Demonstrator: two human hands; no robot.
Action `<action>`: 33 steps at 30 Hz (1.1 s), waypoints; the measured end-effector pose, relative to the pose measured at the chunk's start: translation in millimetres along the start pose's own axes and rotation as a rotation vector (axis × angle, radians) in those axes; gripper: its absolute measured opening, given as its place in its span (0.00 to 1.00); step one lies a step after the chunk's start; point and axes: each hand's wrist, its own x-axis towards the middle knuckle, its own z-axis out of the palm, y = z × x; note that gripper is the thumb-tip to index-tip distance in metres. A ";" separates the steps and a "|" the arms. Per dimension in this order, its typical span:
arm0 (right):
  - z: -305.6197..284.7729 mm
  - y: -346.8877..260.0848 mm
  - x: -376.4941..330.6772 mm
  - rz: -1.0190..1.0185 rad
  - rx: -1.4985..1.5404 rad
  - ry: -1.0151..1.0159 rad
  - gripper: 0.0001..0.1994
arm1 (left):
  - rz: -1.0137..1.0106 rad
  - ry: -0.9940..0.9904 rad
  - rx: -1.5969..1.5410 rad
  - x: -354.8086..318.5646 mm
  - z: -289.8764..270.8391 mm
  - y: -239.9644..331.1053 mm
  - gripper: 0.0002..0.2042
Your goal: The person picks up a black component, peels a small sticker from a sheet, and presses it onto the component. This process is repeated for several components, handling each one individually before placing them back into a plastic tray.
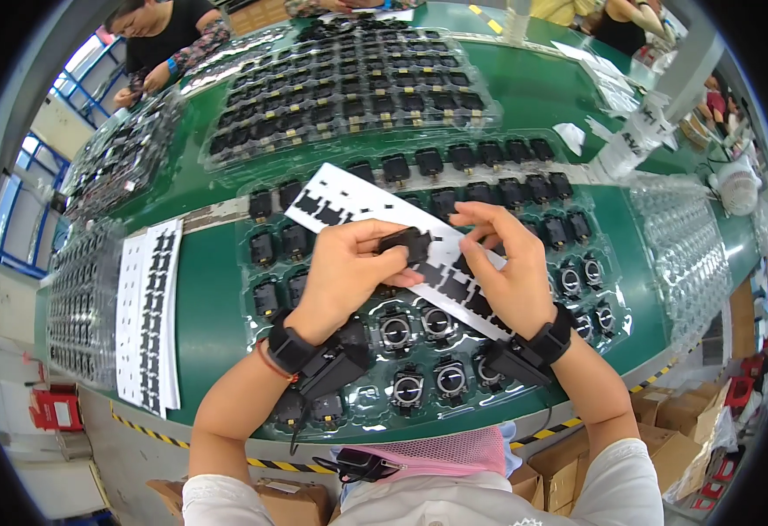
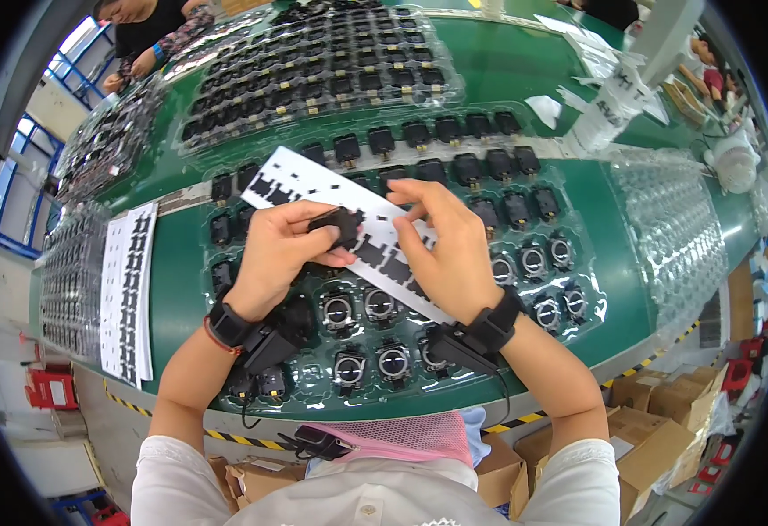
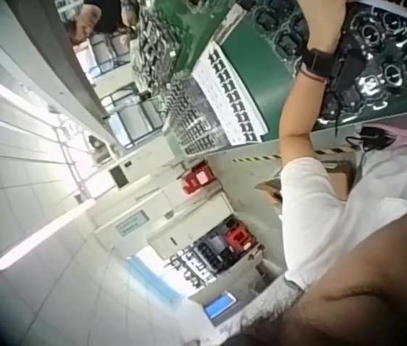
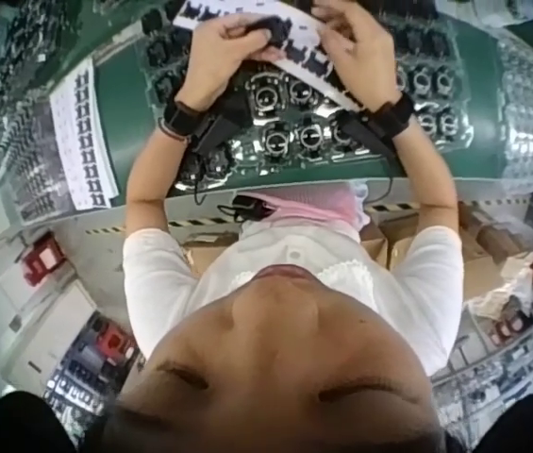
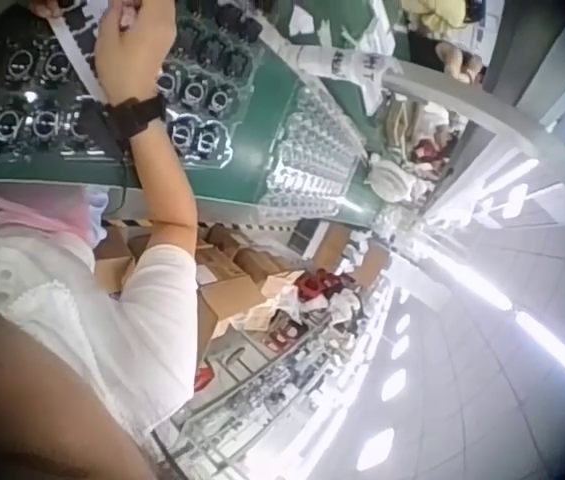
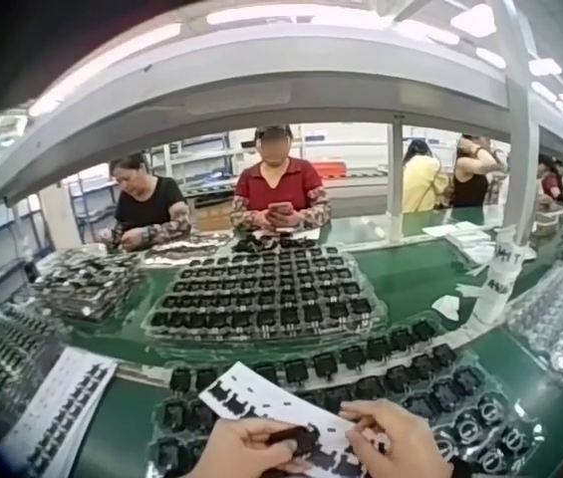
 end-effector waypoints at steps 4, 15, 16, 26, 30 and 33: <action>4.7 9.2 -7.0 -0.114 -0.327 -0.091 0.25 | 0.054 -0.064 0.052 -6.7 -2.3 7.9 0.11; 15.3 -5.9 -9.6 0.035 -0.365 -0.094 0.30 | 0.407 -0.182 0.393 -85.3 -21.5 57.5 0.16; 16.3 -5.3 -10.1 0.028 -0.311 -0.051 0.26 | 0.501 -0.189 0.486 -87.0 -28.0 53.6 0.14; -81.7 -77.0 -60.8 0.073 -0.343 0.288 0.09 | 0.210 -0.001 0.666 -121.6 -84.6 28.1 0.12; -159.0 -49.6 -211.3 0.298 -0.421 0.594 0.10 | 0.322 0.122 0.850 -135.6 -76.5 -0.6 0.09; -167.1 -56.2 -358.1 0.436 -0.491 1.003 0.10 | 0.346 0.135 0.954 -133.4 -74.3 -10.1 0.07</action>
